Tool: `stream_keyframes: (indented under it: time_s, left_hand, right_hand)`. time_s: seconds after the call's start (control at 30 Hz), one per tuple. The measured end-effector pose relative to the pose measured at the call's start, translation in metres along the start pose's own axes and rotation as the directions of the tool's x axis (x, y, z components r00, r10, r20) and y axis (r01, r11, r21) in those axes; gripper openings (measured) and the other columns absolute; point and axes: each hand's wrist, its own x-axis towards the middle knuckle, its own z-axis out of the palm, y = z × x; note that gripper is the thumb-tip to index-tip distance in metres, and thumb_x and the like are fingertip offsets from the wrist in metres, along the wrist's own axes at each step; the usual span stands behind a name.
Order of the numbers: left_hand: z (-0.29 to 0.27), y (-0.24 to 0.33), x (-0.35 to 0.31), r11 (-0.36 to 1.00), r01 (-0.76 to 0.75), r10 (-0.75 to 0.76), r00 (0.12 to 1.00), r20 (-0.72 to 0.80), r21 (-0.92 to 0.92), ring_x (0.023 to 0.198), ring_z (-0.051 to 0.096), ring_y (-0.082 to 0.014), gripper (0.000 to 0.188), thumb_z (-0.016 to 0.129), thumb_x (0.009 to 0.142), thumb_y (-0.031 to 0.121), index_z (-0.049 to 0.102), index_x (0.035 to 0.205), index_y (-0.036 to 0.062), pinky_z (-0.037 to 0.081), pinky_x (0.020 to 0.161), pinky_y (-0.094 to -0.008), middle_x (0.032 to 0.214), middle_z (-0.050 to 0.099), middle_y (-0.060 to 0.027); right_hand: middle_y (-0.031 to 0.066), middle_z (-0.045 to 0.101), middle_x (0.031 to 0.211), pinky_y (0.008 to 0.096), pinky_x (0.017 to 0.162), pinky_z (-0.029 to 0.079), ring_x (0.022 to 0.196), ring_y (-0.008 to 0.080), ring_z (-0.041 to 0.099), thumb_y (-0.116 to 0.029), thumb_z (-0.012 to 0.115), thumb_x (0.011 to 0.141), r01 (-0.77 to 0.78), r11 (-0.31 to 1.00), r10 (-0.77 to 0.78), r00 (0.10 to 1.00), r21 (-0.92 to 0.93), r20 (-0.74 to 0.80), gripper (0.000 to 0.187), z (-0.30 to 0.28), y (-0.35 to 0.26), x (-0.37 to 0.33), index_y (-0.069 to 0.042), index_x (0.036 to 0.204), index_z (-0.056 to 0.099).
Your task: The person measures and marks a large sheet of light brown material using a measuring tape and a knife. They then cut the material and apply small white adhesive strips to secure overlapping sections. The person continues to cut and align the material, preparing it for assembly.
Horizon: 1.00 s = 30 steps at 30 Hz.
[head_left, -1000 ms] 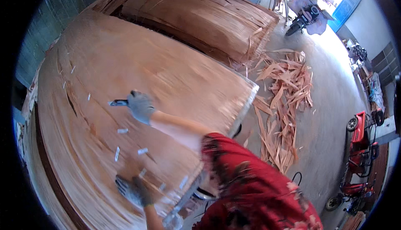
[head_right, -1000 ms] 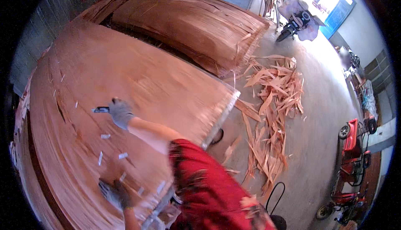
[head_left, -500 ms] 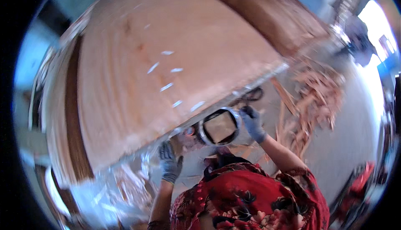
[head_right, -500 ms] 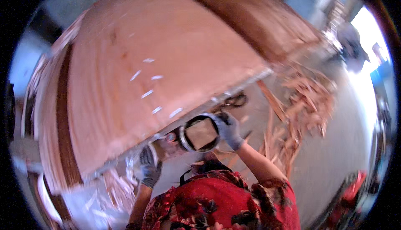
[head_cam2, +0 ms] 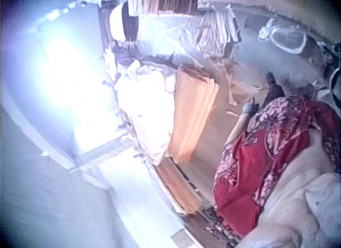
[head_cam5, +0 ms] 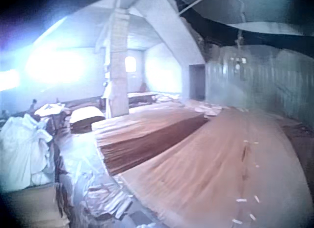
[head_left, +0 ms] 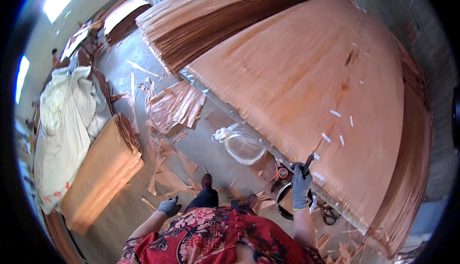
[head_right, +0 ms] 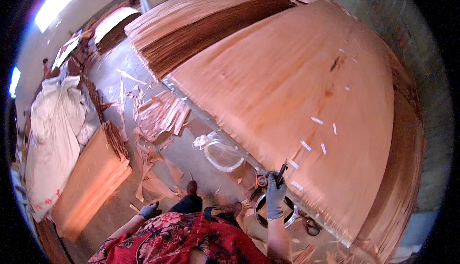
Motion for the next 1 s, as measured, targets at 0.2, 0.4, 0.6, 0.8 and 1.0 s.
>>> stream_keyframes:
  time_s: [0.2,0.4,0.6,0.8,1.0]
  left_hand:
    - [0.030,-0.063,0.008,0.971,0.230,-0.203,0.934,0.294,-0.061,0.094,0.059,-0.0400,0.060,0.048,0.083,0.046,0.042,0.128,0.0057,0.047,0.081,-0.0455,0.102,0.061,-0.0248]
    - [-0.025,-0.137,0.106,0.993,0.088,-0.073,0.983,0.168,-0.080,0.093,0.060,-0.0387,0.054,0.050,0.083,0.044,0.046,0.124,0.0089,0.047,0.079,-0.0466,0.101,0.062,-0.0238]
    - [-0.169,-0.180,0.200,0.995,-0.046,0.031,0.987,-0.159,-0.092,0.084,0.062,-0.0393,0.051,0.055,0.081,0.031,0.047,0.124,0.0054,0.049,0.074,-0.0466,0.097,0.061,-0.0258]
    - [-0.268,-0.170,0.274,0.975,-0.210,0.174,0.929,-0.326,-0.078,0.082,0.061,-0.0392,0.050,0.058,0.079,0.030,0.049,0.121,0.0036,0.050,0.070,-0.0448,0.095,0.061,-0.0254]
    - [-0.287,-0.181,0.330,0.948,-0.310,0.300,0.947,-0.117,-0.078,0.078,0.061,-0.0405,0.047,0.055,0.080,0.032,0.051,0.118,0.0052,0.050,0.067,-0.0489,0.092,0.062,-0.0252]
  right_hand:
    - [0.0031,0.064,0.081,0.0237,0.069,0.046,0.073,0.0108,0.058,-0.016,0.059,0.088,-0.025,0.990,0.033,0.998,-0.136,0.062,0.015,0.094,-0.015,0.026,-0.001,0.091,0.063]
    - [0.0040,0.064,0.084,0.0255,0.064,0.044,0.073,0.0094,0.055,-0.018,0.062,0.086,0.082,0.934,-0.075,0.997,-0.347,0.034,0.018,0.223,-0.008,0.082,-0.001,0.092,0.063]
    - [0.0131,0.059,0.082,0.0383,0.066,0.047,0.076,0.0289,0.059,-0.020,0.059,0.083,0.164,0.492,-0.271,0.962,-0.855,0.028,0.017,0.317,0.009,0.144,-0.004,0.088,0.059]
    - [0.0153,0.053,0.106,0.0448,0.070,0.047,0.090,0.0349,0.056,-0.009,0.056,0.073,0.092,0.173,-0.384,0.923,-0.981,0.019,0.028,0.344,0.030,0.147,-0.009,0.101,0.054]
    - [0.0139,0.055,0.102,0.0448,0.071,0.047,0.089,0.0350,0.056,-0.008,0.056,0.067,0.146,0.208,-0.432,0.901,-0.967,0.043,0.031,0.335,0.033,0.150,-0.010,0.098,0.055]
